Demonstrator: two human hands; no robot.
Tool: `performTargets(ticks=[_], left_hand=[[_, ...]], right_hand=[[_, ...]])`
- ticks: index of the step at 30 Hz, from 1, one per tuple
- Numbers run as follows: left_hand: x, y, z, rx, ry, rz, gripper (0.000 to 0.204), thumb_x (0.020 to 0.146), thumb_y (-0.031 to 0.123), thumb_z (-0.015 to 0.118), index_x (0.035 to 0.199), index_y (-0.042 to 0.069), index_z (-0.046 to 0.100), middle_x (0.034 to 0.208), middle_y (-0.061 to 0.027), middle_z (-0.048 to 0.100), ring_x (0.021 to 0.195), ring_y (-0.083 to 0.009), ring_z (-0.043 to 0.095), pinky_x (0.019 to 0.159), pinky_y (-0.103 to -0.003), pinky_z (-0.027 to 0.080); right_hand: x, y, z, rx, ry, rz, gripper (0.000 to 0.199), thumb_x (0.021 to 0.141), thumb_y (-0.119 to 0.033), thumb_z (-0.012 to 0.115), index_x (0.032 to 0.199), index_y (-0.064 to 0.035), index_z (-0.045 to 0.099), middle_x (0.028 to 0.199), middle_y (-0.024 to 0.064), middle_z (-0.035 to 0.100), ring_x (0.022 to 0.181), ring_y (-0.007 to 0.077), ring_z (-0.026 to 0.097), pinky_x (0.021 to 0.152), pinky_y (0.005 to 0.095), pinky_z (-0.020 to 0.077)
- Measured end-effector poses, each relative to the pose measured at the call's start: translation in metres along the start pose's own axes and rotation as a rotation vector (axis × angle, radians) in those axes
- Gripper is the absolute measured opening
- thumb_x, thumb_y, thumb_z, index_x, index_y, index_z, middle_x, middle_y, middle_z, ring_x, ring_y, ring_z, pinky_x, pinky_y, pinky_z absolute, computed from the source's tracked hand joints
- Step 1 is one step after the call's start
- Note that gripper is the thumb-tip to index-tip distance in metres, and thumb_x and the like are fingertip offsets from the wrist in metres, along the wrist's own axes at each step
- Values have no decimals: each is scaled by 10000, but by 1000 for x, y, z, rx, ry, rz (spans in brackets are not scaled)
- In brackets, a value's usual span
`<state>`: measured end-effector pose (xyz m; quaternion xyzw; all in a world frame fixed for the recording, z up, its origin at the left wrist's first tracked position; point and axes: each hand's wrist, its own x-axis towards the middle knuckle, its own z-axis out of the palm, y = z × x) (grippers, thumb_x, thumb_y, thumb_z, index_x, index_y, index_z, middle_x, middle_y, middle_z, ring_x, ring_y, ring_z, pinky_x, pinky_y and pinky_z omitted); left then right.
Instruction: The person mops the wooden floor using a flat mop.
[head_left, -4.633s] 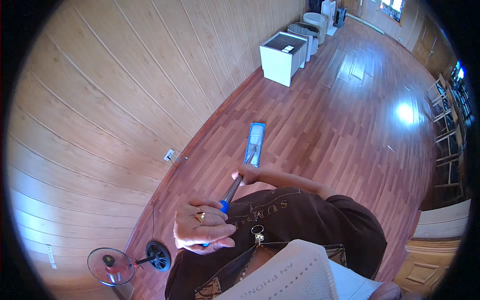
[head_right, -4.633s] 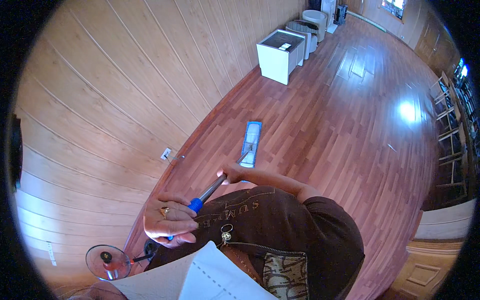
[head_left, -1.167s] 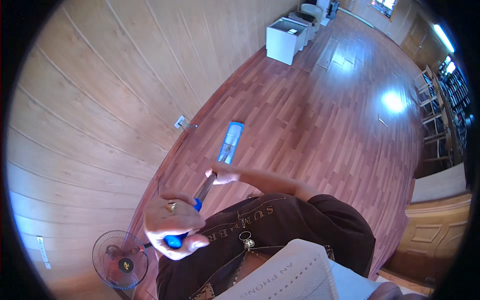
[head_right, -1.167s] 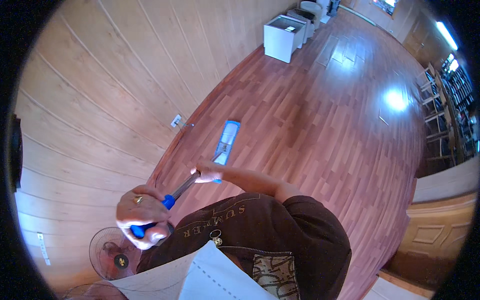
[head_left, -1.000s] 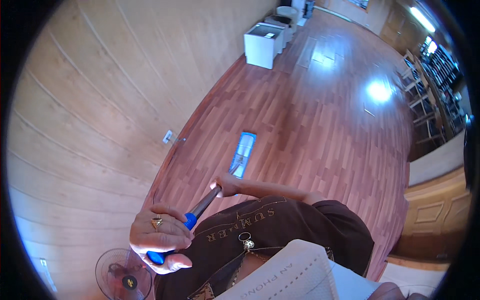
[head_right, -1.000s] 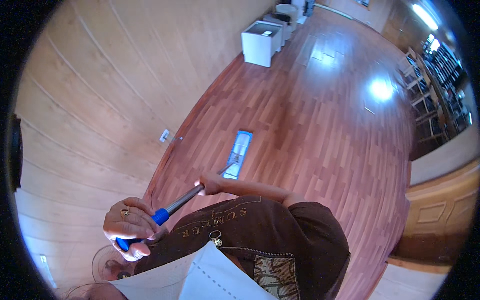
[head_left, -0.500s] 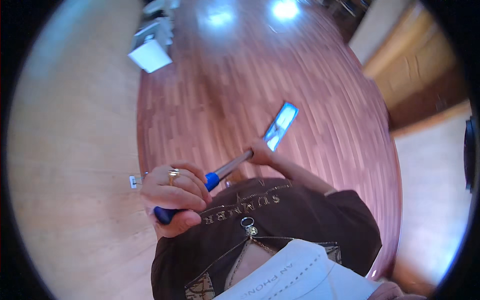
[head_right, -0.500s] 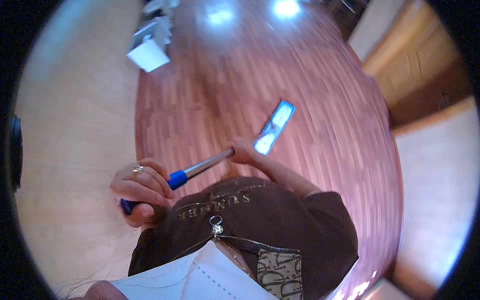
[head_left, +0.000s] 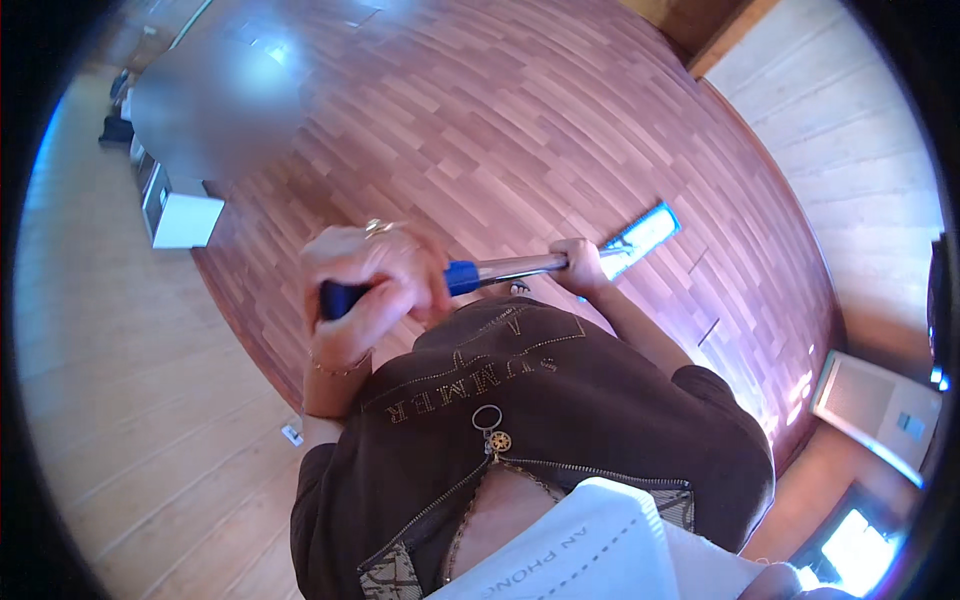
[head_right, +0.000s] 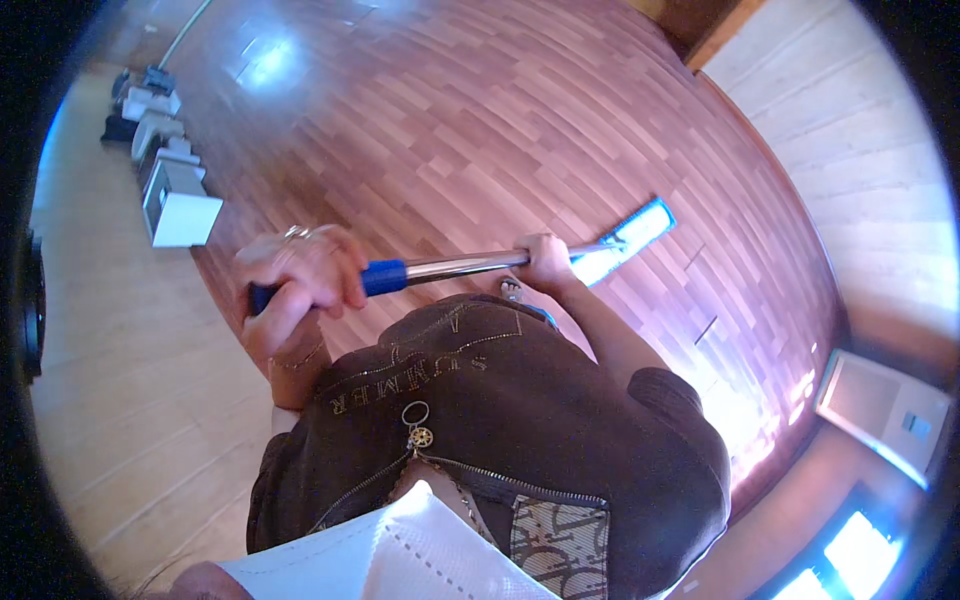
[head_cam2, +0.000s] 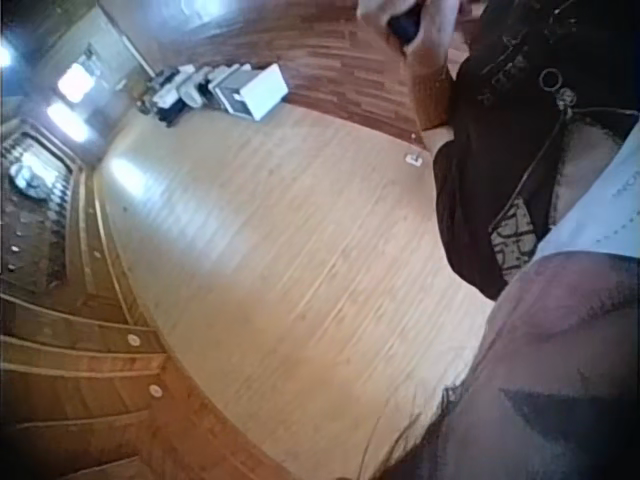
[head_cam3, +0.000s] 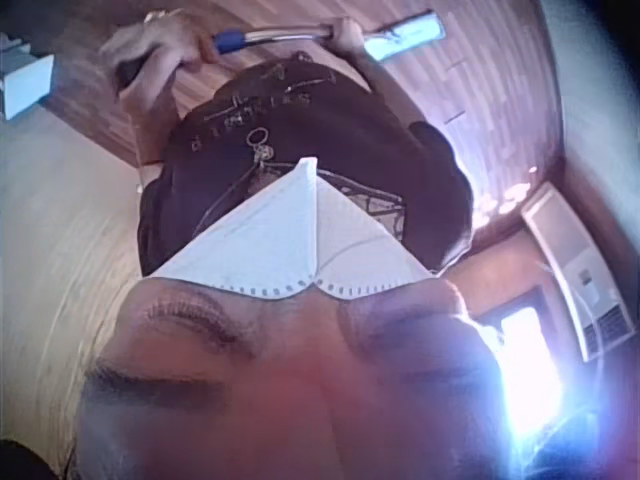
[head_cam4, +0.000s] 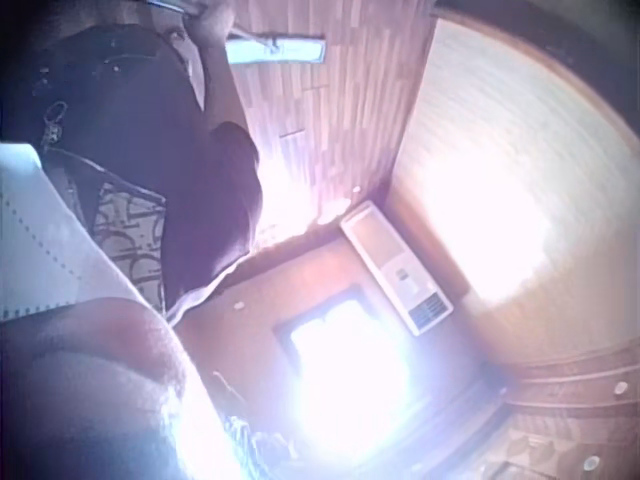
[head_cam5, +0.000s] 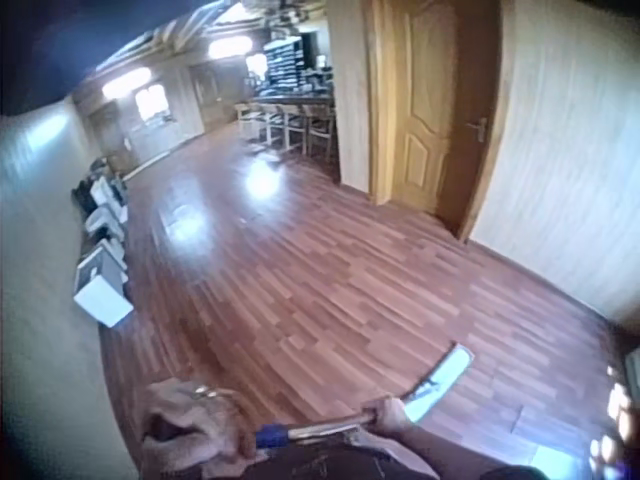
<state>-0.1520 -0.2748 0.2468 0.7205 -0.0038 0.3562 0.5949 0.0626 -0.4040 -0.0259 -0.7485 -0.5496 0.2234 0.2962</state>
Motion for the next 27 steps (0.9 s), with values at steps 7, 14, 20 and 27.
performTargets(ticks=[7,14,20,27], left_hand=[[8,-61,44,-279,-159,-237,219,885,24,508,683,-26,577,616,-70,588,612,-163,620,604,-289,480],[8,-72,38,-336,-254,-493,212,893,71,547,701,-11,583,671,-71,596,666,-164,622,639,-312,490],[3,-44,-3,-346,-247,-499,181,887,104,589,743,-5,611,658,-60,607,663,-152,624,647,-302,492],[6,16,-53,-316,-13,-342,178,870,92,618,731,-19,613,623,-61,591,599,-145,617,580,-287,498]], right_hand=[[-104,49,12,34,324,216,206,668,-195,655,586,-58,524,581,165,538,555,369,556,511,426,448],[-145,46,47,80,286,385,285,722,-322,708,656,-64,605,614,170,570,580,366,584,540,433,468],[-133,34,49,105,3,389,188,720,-285,651,673,-104,629,592,138,539,567,277,602,553,380,454],[-42,-29,14,35,-62,219,280,700,-355,715,646,-101,609,576,140,541,550,326,575,530,414,437]])
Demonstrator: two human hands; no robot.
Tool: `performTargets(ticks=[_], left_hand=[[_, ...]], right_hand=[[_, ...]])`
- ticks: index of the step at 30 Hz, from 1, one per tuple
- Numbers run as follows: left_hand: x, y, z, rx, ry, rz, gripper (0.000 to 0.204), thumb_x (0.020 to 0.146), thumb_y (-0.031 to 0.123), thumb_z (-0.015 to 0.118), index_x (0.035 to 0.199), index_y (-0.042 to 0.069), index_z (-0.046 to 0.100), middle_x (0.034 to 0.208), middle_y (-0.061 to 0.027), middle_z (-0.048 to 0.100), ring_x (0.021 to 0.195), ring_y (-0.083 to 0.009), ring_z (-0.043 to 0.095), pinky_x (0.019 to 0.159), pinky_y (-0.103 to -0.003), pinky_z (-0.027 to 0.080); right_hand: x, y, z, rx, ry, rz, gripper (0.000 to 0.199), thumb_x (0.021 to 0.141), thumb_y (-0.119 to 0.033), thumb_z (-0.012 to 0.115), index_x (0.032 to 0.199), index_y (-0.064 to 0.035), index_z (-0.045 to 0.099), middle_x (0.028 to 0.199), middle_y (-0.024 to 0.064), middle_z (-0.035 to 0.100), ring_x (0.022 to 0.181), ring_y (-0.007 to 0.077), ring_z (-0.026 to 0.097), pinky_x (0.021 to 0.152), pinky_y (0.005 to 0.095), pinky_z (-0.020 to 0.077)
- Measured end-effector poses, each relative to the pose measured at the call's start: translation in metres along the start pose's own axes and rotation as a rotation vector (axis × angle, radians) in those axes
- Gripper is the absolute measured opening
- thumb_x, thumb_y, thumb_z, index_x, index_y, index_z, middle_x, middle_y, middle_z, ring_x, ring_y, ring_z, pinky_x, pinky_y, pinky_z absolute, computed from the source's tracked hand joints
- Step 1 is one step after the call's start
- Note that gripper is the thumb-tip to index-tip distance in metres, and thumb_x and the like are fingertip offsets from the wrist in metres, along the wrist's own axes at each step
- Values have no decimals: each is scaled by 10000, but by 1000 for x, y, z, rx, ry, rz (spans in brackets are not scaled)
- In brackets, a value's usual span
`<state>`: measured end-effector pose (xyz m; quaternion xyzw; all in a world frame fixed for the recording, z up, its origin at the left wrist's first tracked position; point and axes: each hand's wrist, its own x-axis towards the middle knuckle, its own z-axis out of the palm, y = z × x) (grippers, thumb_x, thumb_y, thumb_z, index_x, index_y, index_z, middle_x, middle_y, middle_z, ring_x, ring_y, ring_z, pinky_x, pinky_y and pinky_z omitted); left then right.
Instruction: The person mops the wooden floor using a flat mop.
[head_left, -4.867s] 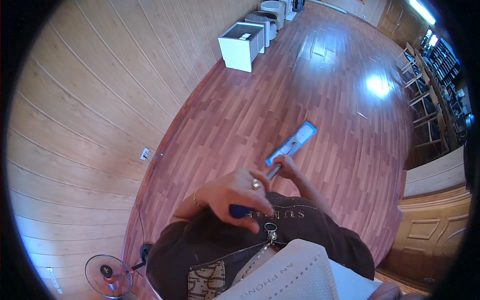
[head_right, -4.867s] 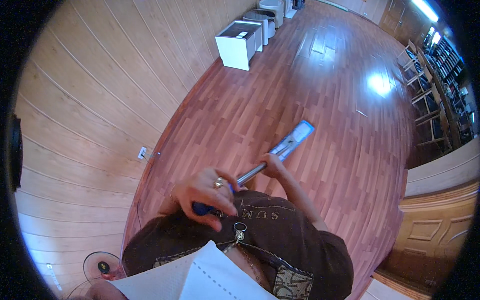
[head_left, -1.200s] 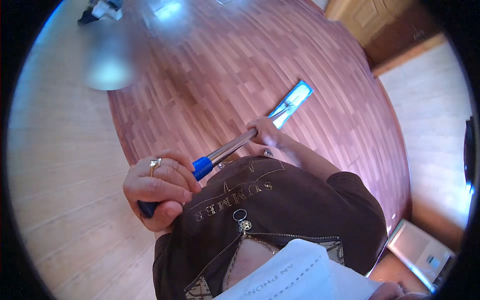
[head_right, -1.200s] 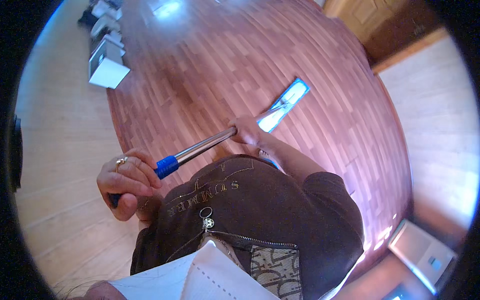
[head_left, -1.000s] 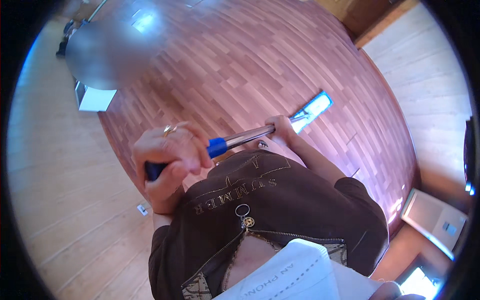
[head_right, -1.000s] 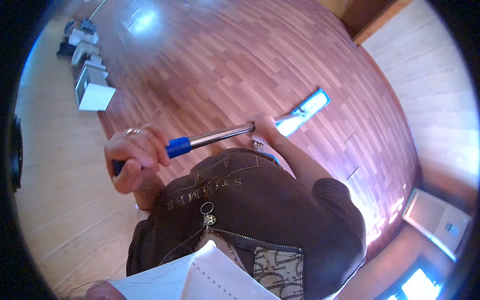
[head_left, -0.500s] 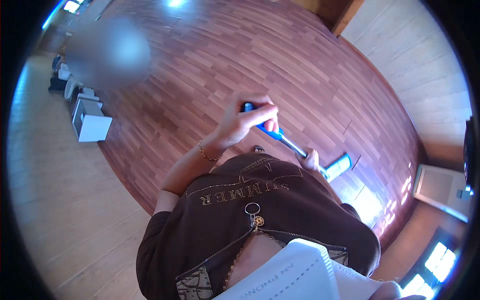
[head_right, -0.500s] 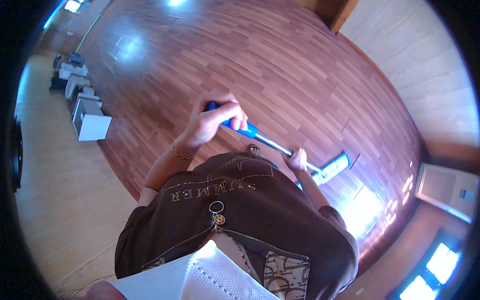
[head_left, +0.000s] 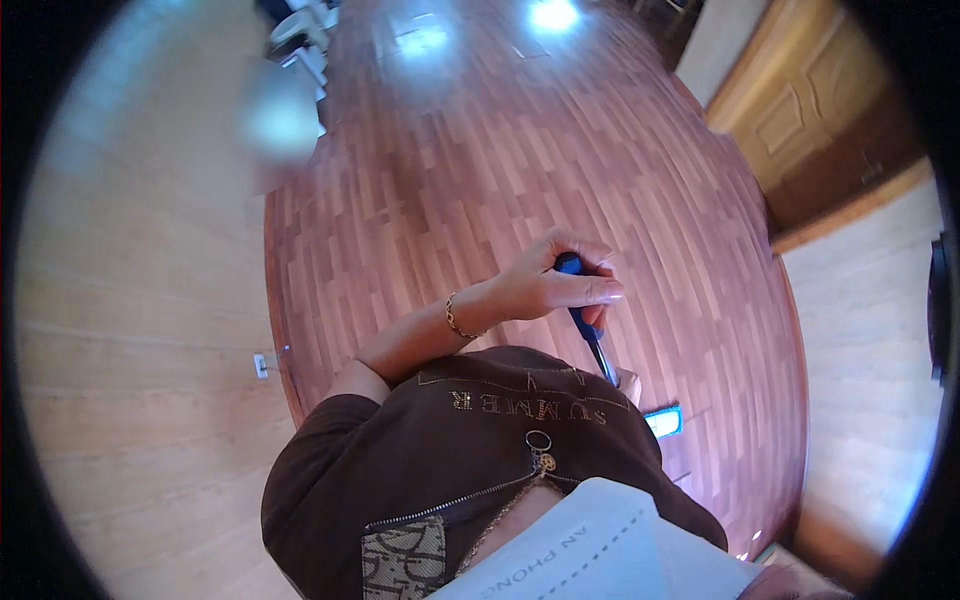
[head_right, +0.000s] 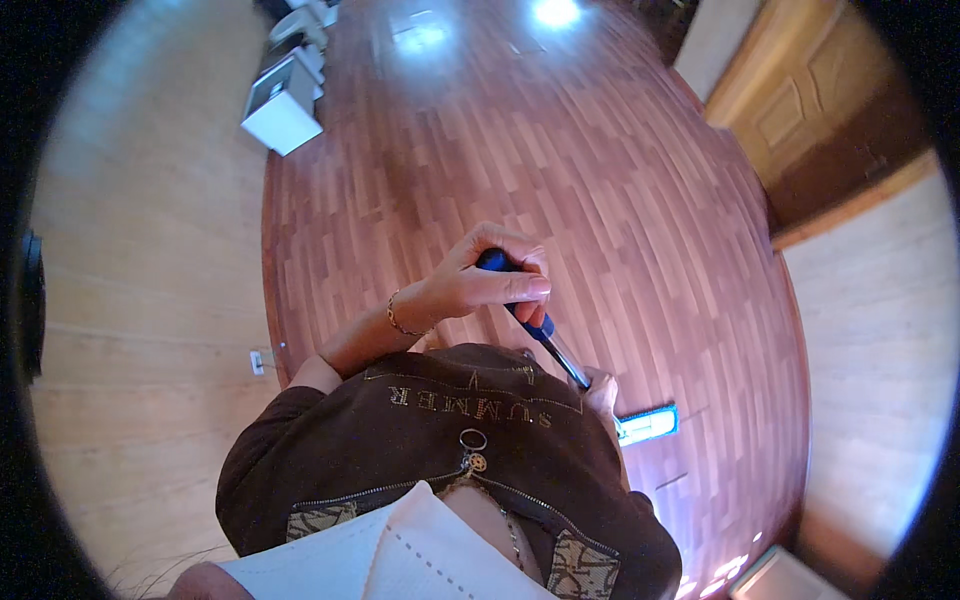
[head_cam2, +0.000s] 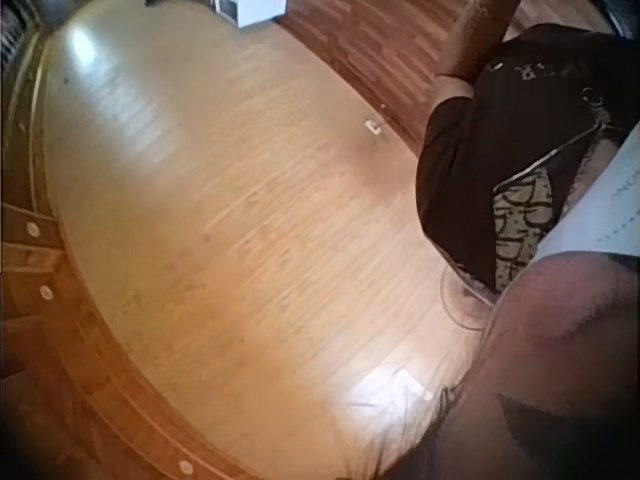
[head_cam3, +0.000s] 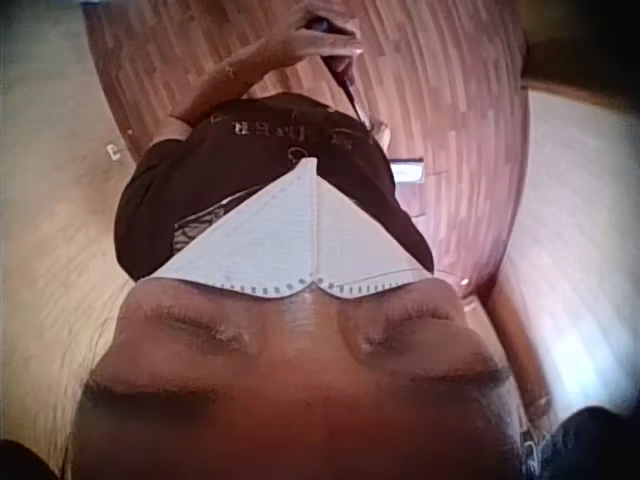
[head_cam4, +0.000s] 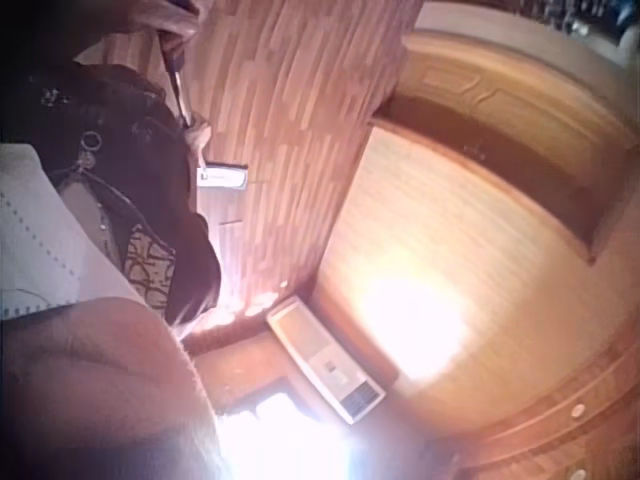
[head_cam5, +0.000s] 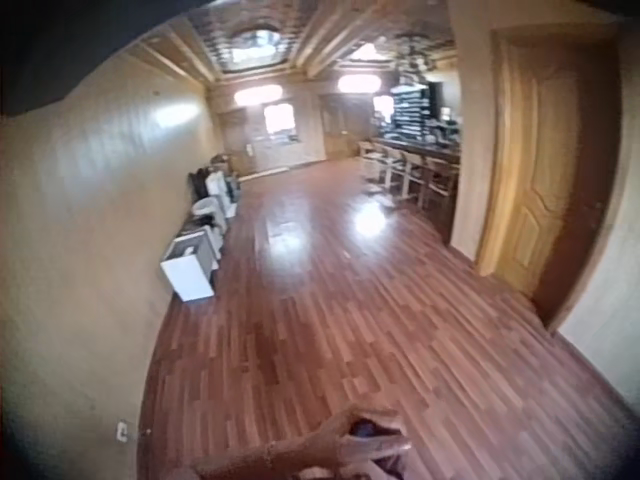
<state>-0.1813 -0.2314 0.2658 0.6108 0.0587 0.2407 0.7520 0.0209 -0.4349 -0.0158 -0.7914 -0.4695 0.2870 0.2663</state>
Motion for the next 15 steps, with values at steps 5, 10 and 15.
performTargets(ticks=[5,10,15], left_hand=[[-36,26,-3,3,263,228,185,865,76,629,714,-28,604,607,-66,588,563,-129,605,530,-275,482],[-77,37,-11,430,214,625,291,861,-92,545,1075,62,420,675,-129,560,602,-194,611,520,-328,505],[-102,60,-1,679,297,551,116,773,23,634,665,14,592,616,-78,569,536,-254,561,615,-363,475]], right_hand=[[50,-73,-15,-74,-39,-254,212,734,-231,675,640,-60,590,607,183,554,579,375,575,527,441,443],[108,-81,20,196,-192,-427,142,659,-98,673,773,-42,610,702,158,609,687,340,601,615,414,462],[168,-97,46,387,-543,-532,239,572,-28,655,808,-28,610,674,72,595,671,149,602,597,304,453]])
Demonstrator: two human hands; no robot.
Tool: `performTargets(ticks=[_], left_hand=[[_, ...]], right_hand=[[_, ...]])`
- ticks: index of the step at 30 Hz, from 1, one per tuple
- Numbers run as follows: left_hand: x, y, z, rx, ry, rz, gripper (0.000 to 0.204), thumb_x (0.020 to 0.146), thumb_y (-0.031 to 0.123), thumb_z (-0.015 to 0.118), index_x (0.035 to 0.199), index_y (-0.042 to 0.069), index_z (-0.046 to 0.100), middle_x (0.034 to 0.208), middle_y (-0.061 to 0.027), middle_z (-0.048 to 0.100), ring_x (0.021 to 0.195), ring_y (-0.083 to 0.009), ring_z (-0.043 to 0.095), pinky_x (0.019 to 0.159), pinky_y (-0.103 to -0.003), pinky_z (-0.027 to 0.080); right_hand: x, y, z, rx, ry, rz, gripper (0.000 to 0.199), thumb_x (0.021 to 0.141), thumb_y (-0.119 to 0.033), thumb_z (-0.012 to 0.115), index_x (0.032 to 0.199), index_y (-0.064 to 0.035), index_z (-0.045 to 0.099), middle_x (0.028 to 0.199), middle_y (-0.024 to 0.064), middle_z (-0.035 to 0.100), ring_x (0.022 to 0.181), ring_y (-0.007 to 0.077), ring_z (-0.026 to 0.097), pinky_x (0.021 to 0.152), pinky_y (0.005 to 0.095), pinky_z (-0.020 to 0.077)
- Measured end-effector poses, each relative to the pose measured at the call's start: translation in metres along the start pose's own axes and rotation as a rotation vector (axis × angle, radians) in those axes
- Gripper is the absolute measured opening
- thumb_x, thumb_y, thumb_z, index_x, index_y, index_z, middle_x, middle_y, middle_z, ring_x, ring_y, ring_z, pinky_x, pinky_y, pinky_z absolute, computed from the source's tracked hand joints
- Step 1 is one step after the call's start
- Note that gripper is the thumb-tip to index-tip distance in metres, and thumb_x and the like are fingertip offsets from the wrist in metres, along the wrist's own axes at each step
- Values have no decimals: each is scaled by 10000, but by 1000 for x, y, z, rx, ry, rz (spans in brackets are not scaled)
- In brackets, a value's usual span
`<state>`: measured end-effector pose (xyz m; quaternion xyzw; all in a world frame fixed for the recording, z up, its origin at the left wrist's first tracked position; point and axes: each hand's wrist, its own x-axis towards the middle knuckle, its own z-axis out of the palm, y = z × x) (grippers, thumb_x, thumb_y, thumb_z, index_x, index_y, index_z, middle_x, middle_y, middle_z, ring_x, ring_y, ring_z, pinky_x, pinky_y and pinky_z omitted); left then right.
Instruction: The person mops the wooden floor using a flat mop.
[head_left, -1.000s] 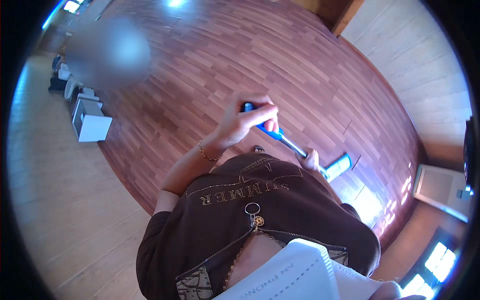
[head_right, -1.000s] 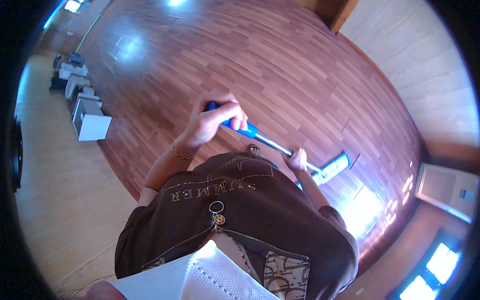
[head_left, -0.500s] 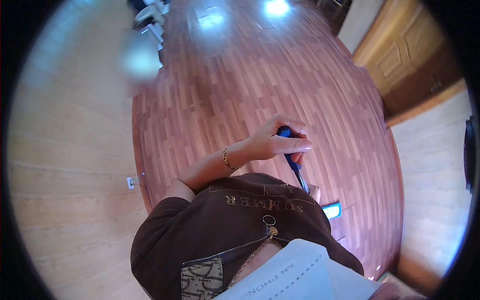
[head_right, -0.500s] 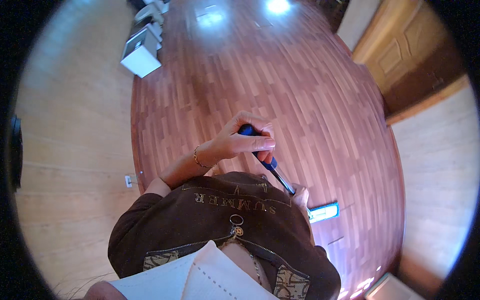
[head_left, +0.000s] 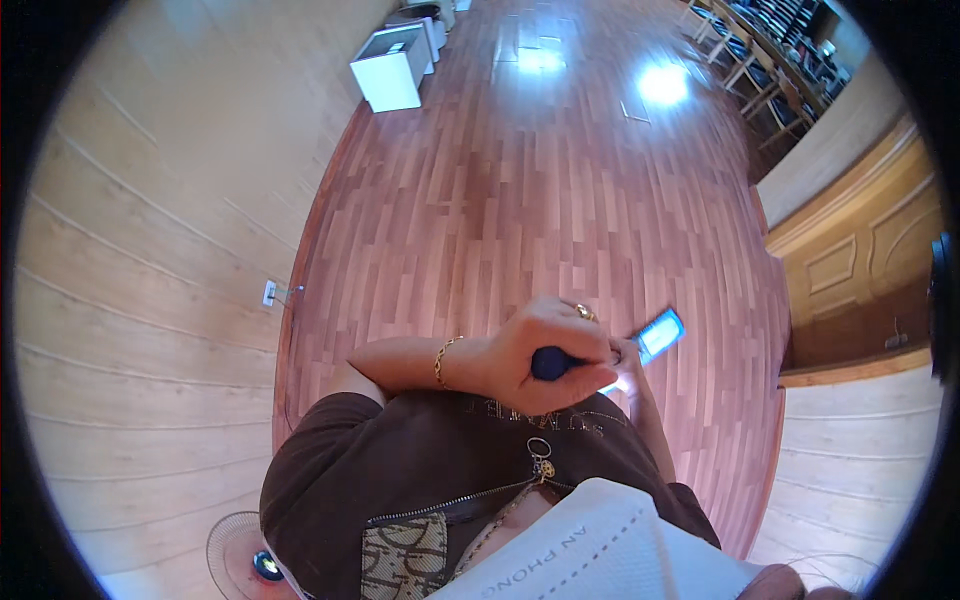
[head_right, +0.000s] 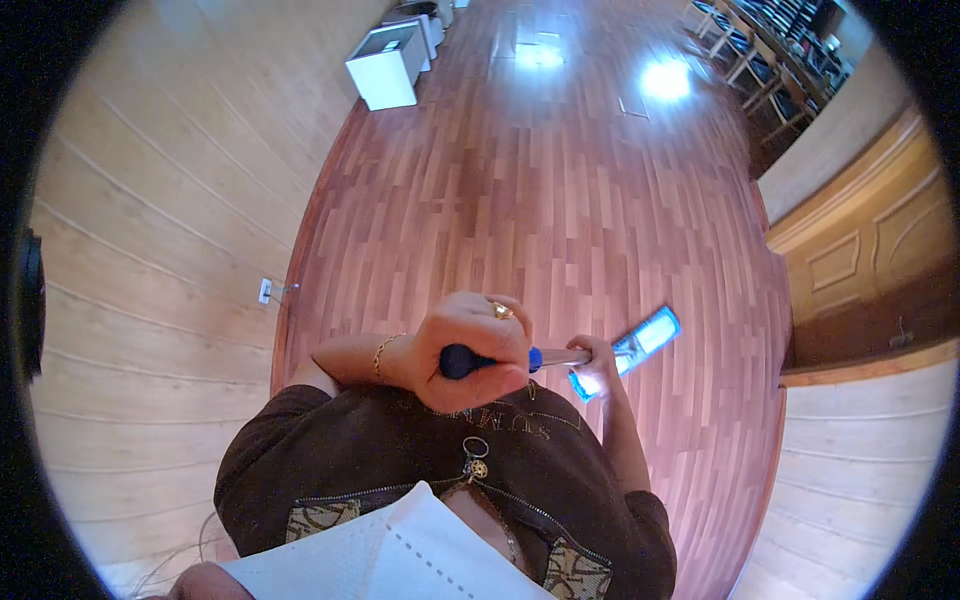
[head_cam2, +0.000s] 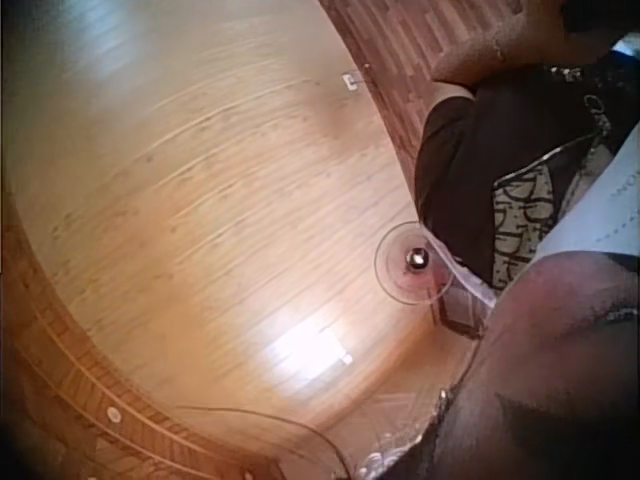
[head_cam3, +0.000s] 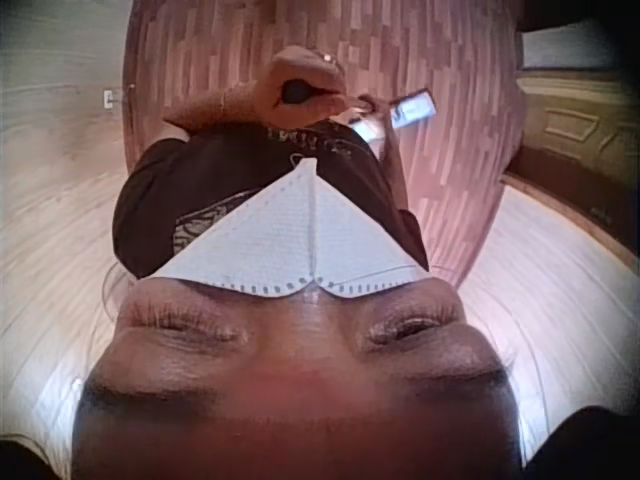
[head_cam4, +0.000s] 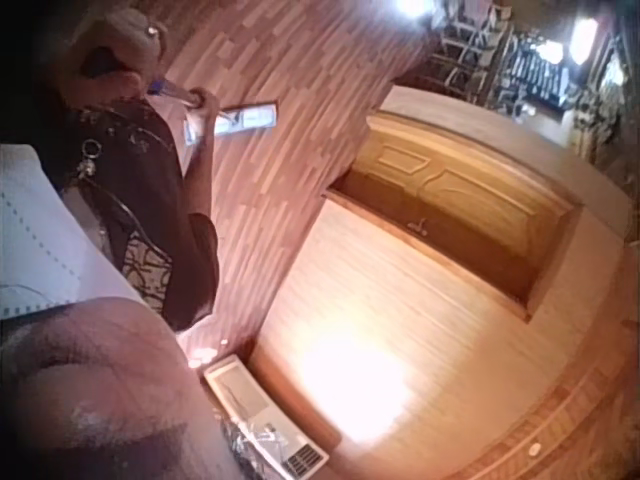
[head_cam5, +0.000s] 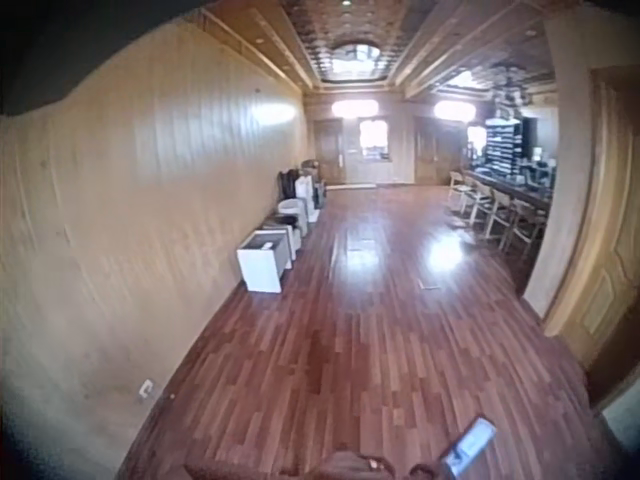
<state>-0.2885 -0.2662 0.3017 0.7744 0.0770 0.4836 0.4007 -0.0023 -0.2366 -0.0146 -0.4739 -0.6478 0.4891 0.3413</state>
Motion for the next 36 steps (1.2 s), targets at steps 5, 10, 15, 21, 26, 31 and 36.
performTargets(ticks=[5,10,15,21,26,31,36], left_hand=[[-8,34,-13,59,39,130,62,738,43,659,748,40,598,652,-58,592,561,-231,582,638,-364,499],[-12,73,-21,180,22,170,263,735,194,783,819,29,596,666,-47,585,574,-217,579,653,-338,509],[-9,56,0,204,-102,245,263,742,232,779,865,81,602,634,-40,539,573,-214,568,561,-331,454],[-1,-34,13,363,-174,-106,230,701,227,708,853,116,577,674,-122,590,654,-360,594,598,-471,442],[-50,-184,12,587,-79,-368,154,705,178,679,664,81,567,696,-163,590,685,-383,597,590,-479,431],[-129,-297,11,656,-226,-545,212,676,255,686,610,91,570,693,-143,600,679,-364,607,564,-479,444],[-157,-307,10,824,-296,-690,157,662,283,632,584,162,571,664,-88,598,644,-305,614,537,-451,452]], right_hand=[[55,-44,41,-11,-261,-40,206,597,-6,670,795,-8,614,707,81,627,700,145,598,610,296,452],[85,-121,100,-137,-393,-283,136,682,-82,713,747,-12,617,651,89,594,639,187,589,586,312,449],[82,-99,129,53,-251,-360,347,726,-170,754,1030,-104,600,910,117,586,875,243,577,778,321,470],[49,-171,41,258,-142,-240,480,817,-216,668,1233,-45,499,1230,136,528,1143,255,515,995,367,400],[-12,-249,-23,357,346,-559,616,862,-539,533,1228,-45,497,1190,182,571,1123,338,545,982,469,400],[-44,-317,-11,-287,426,-955,561,749,-573,685,970,-71,567,877,136,653,848,334,625,879,530,434],[-47,-336,18,-294,346,-969,257,769,-322,692,847,-105,580,685,67,635,646,262,644,820,495,445]])
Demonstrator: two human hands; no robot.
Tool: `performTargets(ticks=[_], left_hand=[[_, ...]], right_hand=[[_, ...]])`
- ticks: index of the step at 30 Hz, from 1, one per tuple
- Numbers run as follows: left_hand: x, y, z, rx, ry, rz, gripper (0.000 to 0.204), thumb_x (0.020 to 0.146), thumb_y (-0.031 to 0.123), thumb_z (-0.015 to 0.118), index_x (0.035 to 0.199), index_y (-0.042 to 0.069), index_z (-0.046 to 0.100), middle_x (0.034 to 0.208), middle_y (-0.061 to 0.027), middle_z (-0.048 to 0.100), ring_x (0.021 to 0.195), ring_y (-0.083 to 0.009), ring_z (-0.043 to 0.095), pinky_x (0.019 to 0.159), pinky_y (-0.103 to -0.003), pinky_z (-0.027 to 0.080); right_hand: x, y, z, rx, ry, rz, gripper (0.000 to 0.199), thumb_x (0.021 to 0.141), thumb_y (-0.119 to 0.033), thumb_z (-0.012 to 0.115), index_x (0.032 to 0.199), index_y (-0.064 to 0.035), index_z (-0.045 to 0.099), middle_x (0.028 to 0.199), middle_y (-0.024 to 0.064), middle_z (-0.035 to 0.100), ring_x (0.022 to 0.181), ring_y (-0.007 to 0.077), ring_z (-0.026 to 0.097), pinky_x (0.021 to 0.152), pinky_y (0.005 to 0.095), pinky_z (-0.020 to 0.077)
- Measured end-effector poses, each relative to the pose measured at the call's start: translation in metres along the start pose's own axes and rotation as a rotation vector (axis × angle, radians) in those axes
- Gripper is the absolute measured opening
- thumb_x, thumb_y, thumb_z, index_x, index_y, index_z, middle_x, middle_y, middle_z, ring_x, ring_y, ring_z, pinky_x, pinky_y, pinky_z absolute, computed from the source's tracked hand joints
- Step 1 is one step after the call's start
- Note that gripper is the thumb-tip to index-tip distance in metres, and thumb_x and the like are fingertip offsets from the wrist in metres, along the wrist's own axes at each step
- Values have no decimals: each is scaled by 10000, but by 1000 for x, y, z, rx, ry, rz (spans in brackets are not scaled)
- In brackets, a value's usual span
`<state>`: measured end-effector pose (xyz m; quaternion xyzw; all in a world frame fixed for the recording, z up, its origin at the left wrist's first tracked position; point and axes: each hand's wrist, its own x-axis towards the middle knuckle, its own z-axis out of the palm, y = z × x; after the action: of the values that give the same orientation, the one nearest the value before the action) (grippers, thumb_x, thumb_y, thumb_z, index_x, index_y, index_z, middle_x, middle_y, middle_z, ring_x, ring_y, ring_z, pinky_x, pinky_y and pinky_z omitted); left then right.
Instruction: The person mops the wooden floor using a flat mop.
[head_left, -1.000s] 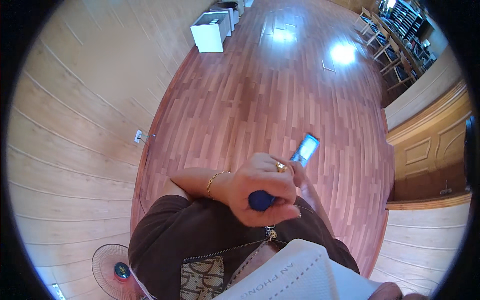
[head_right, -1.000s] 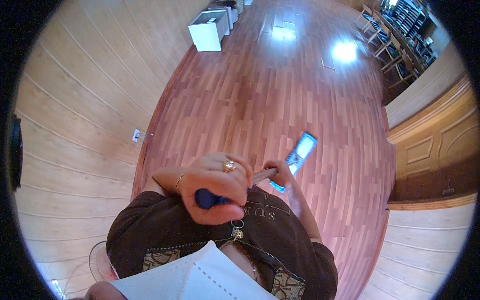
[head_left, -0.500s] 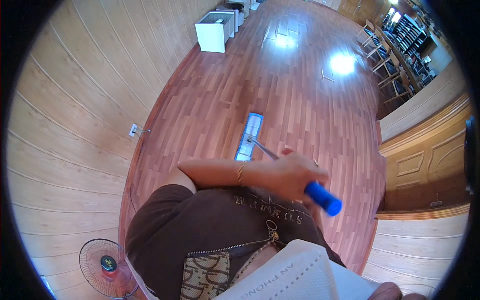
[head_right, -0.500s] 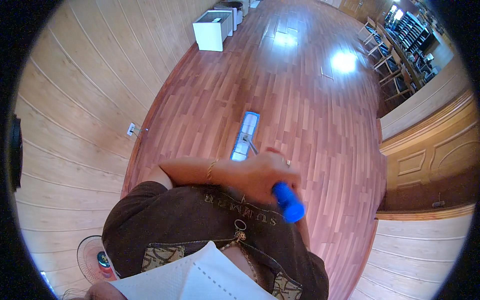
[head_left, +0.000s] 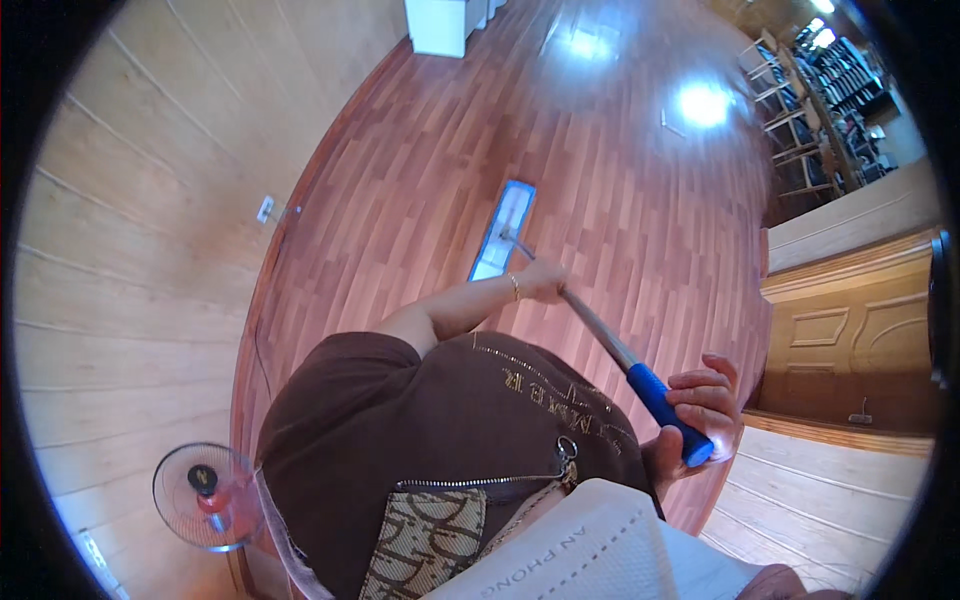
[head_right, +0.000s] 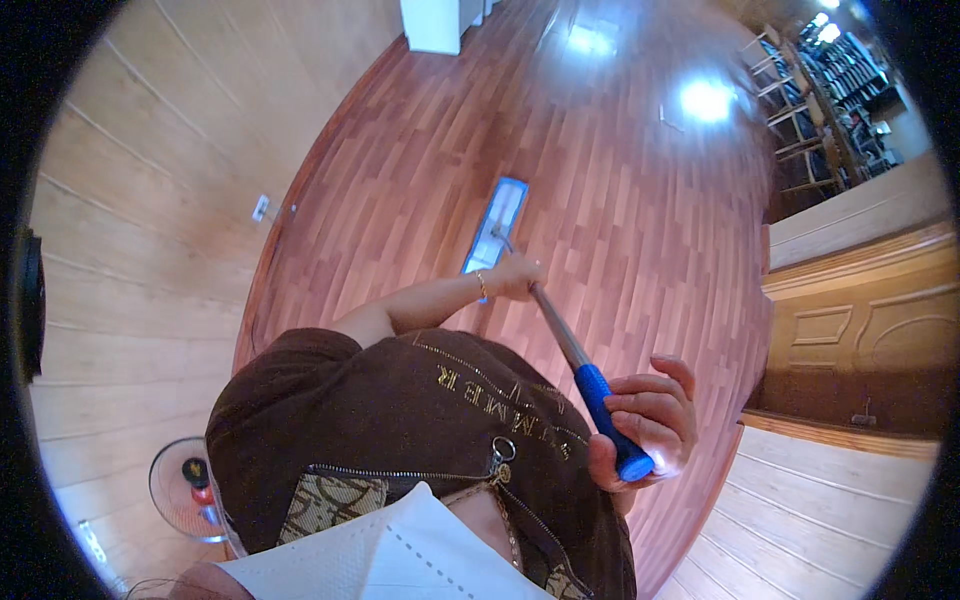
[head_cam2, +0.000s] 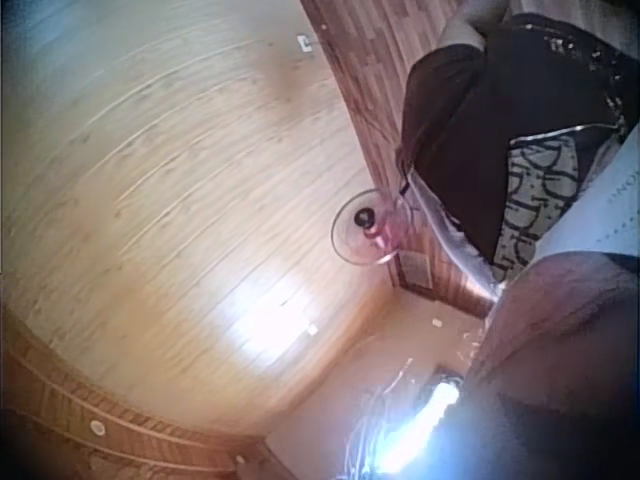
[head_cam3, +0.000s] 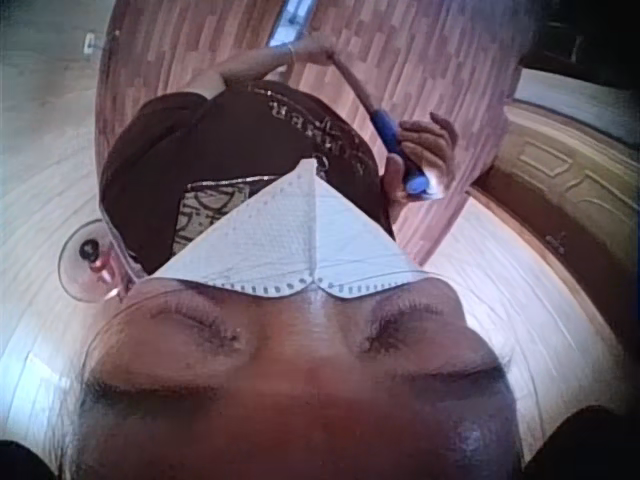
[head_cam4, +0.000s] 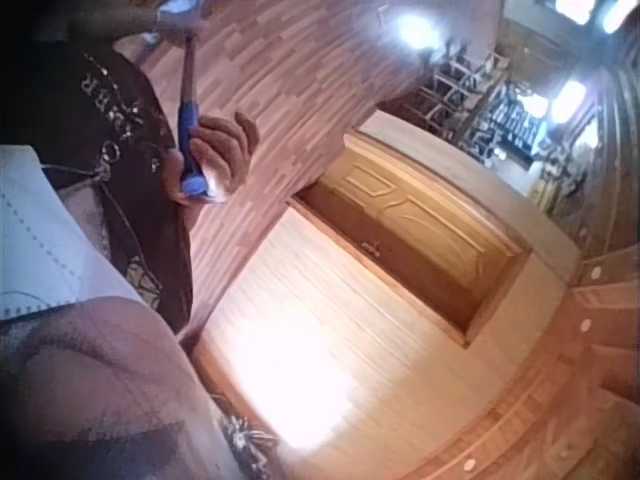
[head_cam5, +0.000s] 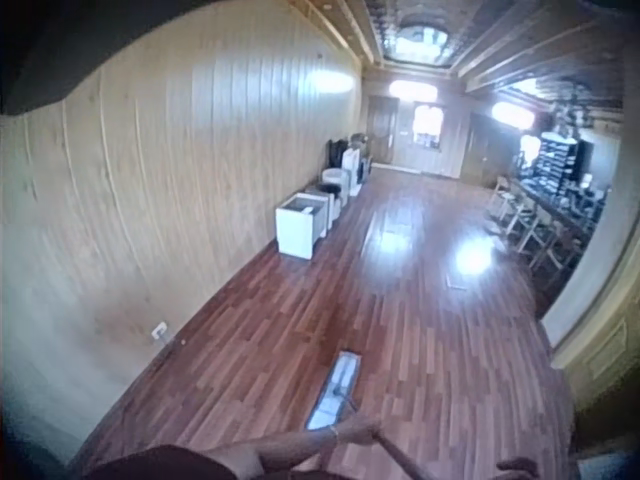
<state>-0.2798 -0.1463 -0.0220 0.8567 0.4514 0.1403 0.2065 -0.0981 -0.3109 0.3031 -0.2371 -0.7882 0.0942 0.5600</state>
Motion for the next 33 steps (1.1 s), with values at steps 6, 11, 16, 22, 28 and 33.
performTargets(ticks=[6,11,16,22,28,33], left_hand=[[-31,-11,-14,128,61,-165,89,650,254,625,636,174,590,743,-68,599,735,-282,614,605,-433,436],[-79,-38,-26,-8,231,-330,83,699,233,602,675,172,653,799,-89,646,802,-293,631,643,-483,476],[-142,-59,-38,-65,364,-475,64,705,186,603,714,124,619,803,-115,626,819,-322,625,652,-458,499],[-214,-68,-17,-20,474,-774,76,659,199,619,699,136,633,779,-127,640,788,-332,637,646,-504,490],[-277,-28,1,-9,456,-1086,78,672,200,610,714,147,648,742,-124,641,768,-336,649,645,-480,506],[-334,-24,56,-103,503,-1384,93,714,204,598,751,133,646,886,-154,643,783,-343,656,640,-459,541]], right_hand=[[8,2,16,70,-119,-74,232,764,-297,686,818,-105,567,676,73,626,618,254,639,795,480,453],[7,24,35,211,-221,-56,194,758,-236,673,827,-88,569,728,96,642,658,277,642,792,474,453],[19,37,66,345,-346,-49,183,743,-188,677,839,-75,570,757,108,646,720,282,646,805,475,454],[34,50,102,658,-492,-128,172,729,-163,681,832,-74,575,776,109,651,721,286,648,774,457,463],[37,60,130,905,-631,-119,179,694,-170,682,792,-67,573,777,107,645,731,281,645,762,455,465],[20,74,166,1100,-810,71,119,691,-61,627,796,-34,578,832,147,639,804,287,632,761,391,473]])
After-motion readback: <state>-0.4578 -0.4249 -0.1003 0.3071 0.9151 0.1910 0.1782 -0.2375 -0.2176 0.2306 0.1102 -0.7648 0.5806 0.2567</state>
